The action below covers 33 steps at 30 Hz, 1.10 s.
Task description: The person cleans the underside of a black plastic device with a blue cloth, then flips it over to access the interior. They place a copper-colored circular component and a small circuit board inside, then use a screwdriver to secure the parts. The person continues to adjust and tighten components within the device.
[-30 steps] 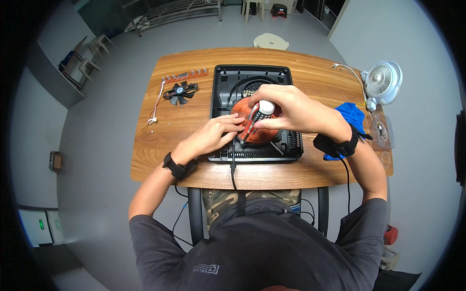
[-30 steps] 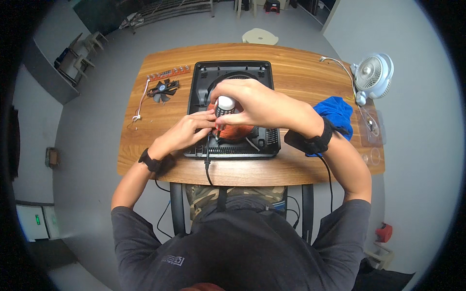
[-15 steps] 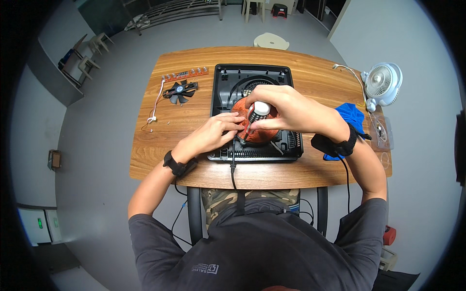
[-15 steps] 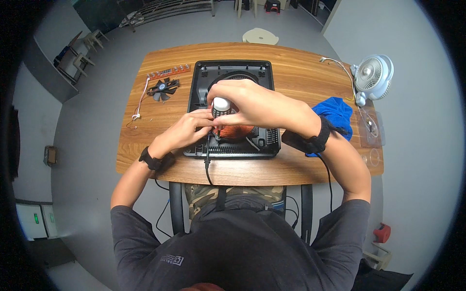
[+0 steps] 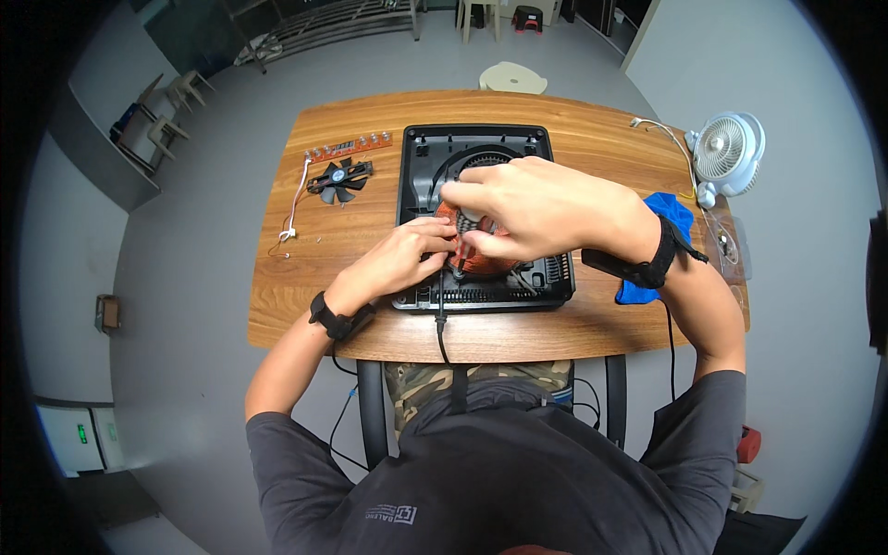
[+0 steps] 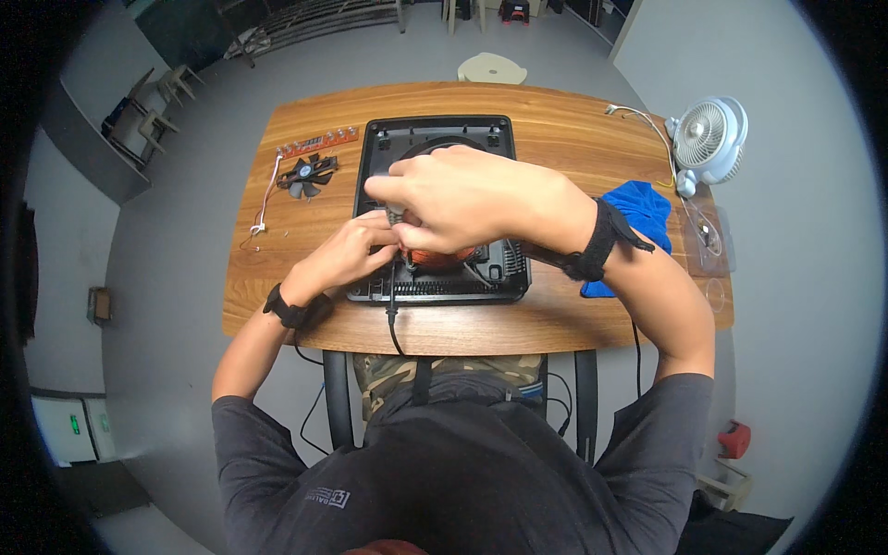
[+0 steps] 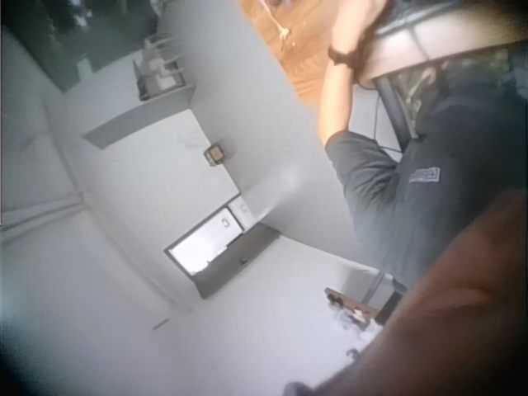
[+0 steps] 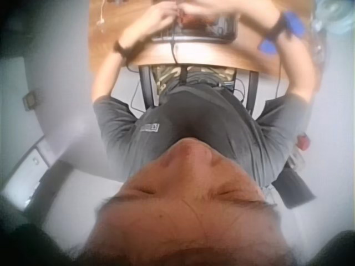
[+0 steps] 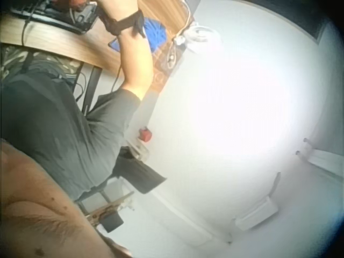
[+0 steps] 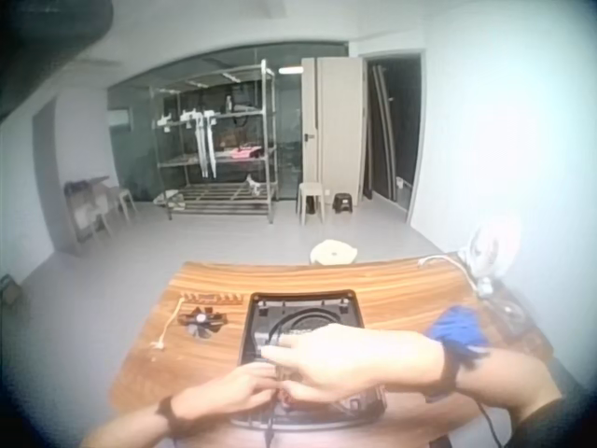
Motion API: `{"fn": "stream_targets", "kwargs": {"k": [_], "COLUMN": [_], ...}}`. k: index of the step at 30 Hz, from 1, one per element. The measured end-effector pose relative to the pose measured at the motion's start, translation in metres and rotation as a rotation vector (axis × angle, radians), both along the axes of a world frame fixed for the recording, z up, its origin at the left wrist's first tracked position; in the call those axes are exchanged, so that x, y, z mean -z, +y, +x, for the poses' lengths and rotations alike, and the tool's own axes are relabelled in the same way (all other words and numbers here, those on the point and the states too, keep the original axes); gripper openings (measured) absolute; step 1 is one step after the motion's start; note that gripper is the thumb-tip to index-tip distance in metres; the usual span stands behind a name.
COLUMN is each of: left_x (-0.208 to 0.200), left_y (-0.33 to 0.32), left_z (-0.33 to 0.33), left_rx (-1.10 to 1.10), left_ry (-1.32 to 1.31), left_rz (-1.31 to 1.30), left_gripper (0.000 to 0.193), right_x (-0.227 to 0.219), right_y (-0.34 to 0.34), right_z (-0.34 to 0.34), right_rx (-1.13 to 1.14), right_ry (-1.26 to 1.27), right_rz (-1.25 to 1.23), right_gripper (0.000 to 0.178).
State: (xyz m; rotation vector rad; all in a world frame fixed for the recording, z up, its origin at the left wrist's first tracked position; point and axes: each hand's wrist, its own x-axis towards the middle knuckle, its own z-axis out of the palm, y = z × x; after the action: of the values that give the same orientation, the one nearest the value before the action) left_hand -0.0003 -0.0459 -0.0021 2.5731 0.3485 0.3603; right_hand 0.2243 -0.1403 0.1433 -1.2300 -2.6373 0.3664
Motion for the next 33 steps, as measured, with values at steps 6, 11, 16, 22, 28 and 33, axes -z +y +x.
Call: {"fn": "stream_targets", "kwargs": {"k": [6, 11, 16, 22, 28, 33], "left_x": [-0.011, -0.015, -0.007, -0.012, -0.010, -0.007], "left_y": [-0.006, -0.009, -0.005, -0.013, -0.004, -0.007], "left_z": [0.000, 0.001, -0.002, 0.002, -0.001, -0.001], "left_rx": [-0.033, -0.080, -0.121, -0.191, -0.056, -0.134], "left_ry": [0.004, 0.023, 0.131, 0.055, 0.064, 0.022], "left_rz": [-0.127, -0.152, -0.135, -0.223, -0.092, -0.194], "left_gripper": [0.014, 0.017, 0.018, 0.017, 0.022, 0.024], "right_x": [0.002, -0.009, 0.000, 0.000, 0.003, 0.001], "right_y": [0.004, 0.004, 0.008, 0.010, 0.009, 0.011], "right_z": [-0.022, -0.027, -0.023, -0.024, -0.018, -0.027], "right_rx": [0.005, 0.071, -0.006, 0.052, -0.035, -0.026], "right_ry": [-0.117, -0.225, -0.125, -0.216, -0.091, -0.172], "right_rz": [0.187, 0.166, 0.171, 0.167, 0.228, 0.217], "right_gripper": [0.039, 0.039, 0.043, 0.042, 0.035, 0.033]}}
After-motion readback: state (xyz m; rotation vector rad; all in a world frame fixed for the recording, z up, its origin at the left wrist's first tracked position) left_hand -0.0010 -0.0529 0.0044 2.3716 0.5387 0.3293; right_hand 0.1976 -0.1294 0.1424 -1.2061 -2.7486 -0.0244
